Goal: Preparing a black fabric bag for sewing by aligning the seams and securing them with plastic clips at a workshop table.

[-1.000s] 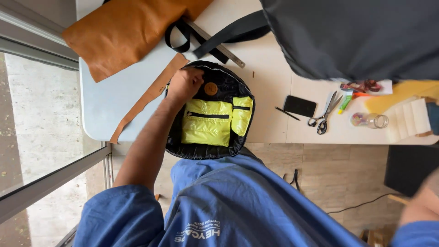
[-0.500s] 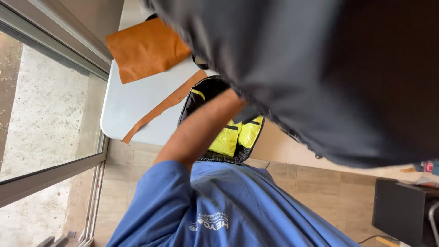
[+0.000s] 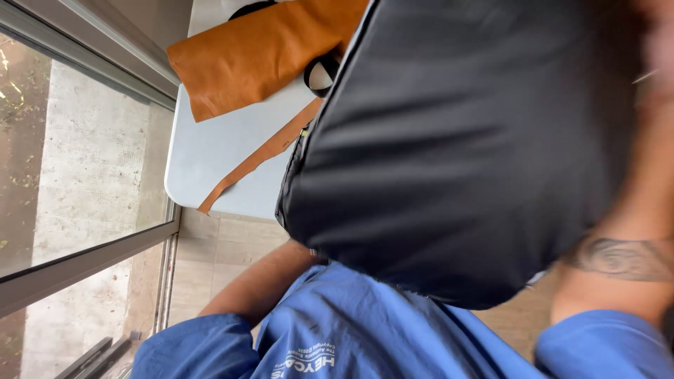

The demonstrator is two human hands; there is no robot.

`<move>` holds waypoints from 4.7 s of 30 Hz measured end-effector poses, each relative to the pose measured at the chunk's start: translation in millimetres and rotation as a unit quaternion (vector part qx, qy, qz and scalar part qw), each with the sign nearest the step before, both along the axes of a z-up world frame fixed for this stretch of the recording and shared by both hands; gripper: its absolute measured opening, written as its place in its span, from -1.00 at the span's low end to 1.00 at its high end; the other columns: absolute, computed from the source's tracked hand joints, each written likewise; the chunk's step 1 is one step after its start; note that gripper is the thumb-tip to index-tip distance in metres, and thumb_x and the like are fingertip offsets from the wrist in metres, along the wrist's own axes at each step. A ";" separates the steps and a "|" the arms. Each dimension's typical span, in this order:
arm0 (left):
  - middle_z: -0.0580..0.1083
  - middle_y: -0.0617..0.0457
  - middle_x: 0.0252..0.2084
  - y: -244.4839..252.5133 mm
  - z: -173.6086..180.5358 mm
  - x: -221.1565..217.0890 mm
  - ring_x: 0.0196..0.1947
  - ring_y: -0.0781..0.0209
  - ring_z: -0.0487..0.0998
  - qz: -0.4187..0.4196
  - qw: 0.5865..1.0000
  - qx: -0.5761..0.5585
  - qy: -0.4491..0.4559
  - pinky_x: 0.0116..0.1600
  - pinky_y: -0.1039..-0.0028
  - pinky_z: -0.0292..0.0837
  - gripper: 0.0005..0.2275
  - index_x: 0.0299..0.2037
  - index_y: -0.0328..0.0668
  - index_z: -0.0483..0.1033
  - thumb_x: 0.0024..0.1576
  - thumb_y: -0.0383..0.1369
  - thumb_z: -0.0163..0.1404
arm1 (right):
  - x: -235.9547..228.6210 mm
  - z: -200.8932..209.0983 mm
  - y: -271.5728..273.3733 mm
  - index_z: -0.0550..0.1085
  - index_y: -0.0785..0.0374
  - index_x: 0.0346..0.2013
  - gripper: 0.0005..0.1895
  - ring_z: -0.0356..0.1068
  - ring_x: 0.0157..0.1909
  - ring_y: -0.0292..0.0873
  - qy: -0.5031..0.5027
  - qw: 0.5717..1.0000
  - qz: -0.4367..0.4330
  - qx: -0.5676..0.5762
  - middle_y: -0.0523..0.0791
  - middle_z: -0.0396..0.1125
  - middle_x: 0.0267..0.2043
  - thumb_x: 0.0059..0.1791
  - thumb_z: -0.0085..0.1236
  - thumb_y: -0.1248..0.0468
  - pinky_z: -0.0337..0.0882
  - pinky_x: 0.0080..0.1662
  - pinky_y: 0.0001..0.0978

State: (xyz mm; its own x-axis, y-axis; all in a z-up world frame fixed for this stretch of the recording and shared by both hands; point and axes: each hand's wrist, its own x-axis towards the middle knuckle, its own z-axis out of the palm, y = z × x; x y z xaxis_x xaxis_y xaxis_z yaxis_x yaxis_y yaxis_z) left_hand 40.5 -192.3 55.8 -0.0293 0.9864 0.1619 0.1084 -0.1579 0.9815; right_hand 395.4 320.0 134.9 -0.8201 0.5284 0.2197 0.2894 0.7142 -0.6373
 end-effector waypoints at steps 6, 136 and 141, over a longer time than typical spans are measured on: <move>0.45 0.05 0.22 -2.0 -23.3 -28.7 0.23 0.16 0.45 0.019 0.996 -0.080 0.044 0.36 0.31 0.37 -0.53 0.19 -0.13 0.43 0.14 -0.07 0.10 | -238.0 -16.4 -272.1 0.56 0.09 0.00 -0.67 0.39 0.14 -0.27 0.007 0.859 -0.220 -0.462 -0.22 0.41 0.05 -0.07 0.20 0.24 0.31 0.31 -0.27; 0.09 -0.25 0.51 92.9 -153.1 -82.5 0.49 -0.13 0.07 -0.069 0.799 -0.078 0.593 0.50 0.08 -0.06 -0.38 0.46 -0.26 0.22 0.28 -0.04 -0.04 | -242.0 -229.0 -333.4 0.10 0.34 0.48 -0.28 0.14 0.40 0.28 -0.281 0.951 -0.126 -0.023 0.15 -0.08 0.54 0.15 0.10 0.05 0.26 0.28 0.07; -0.03 -0.29 0.56 85.6 -153.7 -78.6 0.55 -0.19 -0.06 -0.072 0.789 -0.077 0.605 0.57 0.02 -0.23 -0.36 0.51 -0.25 0.15 0.35 0.03 -0.20 | -254.7 -230.4 -334.1 0.02 0.22 0.52 -0.10 -0.11 0.52 0.25 -0.361 0.916 -0.162 -0.058 0.15 -0.16 0.55 0.06 0.20 -0.10 0.14 0.33 0.25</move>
